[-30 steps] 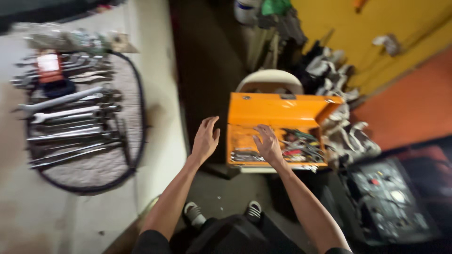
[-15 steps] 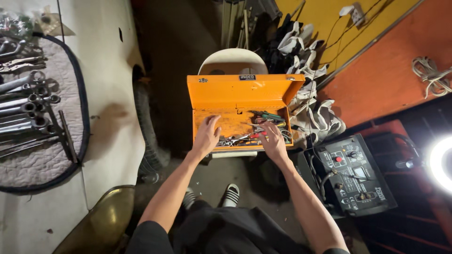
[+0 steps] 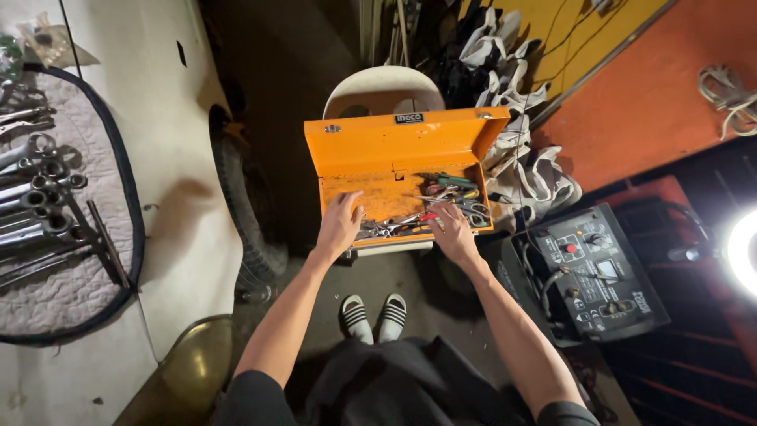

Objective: The person repeatedly takes wrenches and other hand tools from an orange toolbox and places them on a white car hood, then returns them to the toolbox. The cycle of moving tools between the toolbox and the hood continues throughout the clip.

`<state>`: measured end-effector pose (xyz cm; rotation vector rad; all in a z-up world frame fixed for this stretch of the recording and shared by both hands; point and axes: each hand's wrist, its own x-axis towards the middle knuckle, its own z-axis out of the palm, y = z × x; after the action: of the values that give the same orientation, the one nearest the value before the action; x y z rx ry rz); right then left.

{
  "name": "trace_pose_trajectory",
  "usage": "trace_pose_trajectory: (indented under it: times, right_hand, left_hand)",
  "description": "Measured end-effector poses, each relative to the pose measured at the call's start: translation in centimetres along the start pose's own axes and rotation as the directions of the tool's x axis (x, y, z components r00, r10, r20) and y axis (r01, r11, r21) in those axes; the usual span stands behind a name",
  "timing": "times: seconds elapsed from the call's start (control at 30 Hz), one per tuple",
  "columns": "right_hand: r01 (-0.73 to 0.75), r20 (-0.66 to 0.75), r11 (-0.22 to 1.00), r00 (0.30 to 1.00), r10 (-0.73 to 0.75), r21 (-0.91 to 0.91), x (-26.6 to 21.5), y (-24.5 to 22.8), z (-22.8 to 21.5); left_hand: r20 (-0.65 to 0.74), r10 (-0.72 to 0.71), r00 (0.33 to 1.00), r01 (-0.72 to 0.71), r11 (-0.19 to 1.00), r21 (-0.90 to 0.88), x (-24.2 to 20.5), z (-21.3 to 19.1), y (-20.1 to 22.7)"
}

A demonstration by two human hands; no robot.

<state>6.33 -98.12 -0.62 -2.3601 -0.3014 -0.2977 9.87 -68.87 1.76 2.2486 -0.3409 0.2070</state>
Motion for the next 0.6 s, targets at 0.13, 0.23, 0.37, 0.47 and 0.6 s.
trace_pose_trajectory:
  times: [0.13, 0.23, 0.37, 0.47, 0.6]
  right_hand:
    - [0.006, 0.005, 1.0, 1.0, -0.006, 0.004, 0.3, -0.4, 0.6]
    - [0.005, 0.032, 1.0, 0.999, -0.006, 0.007, 0.4, -0.4, 1.1]
    - [0.002, 0.061, 1.0, 0.998, -0.003, 0.012, 0.7, -0.4, 2.2]
    - [-0.029, 0.103, 0.999, 0.994, 0.026, 0.028, 0.5, -0.4, 2.8]
    - [-0.091, 0.124, 0.993, 0.989, 0.081, 0.078, 0.4, 0.3, 3.3]
  left_hand:
    - [0.048, -0.078, 0.996, 0.076, 0.996, 0.037, 0.0, -0.6, -0.5]
    - [0.034, -0.055, 0.998, 0.055, 0.998, 0.011, 0.1, -0.6, -1.2]
    - [0.029, -0.053, 0.998, 0.052, 0.998, 0.035, 0.0, -0.5, -2.2]
    - [0.064, -0.105, 0.992, 0.102, 0.994, 0.046, -0.6, -0.2, -3.2]
    - [0.068, -0.123, 0.99, 0.12, 0.992, 0.049, -1.4, 0.1, -4.3]
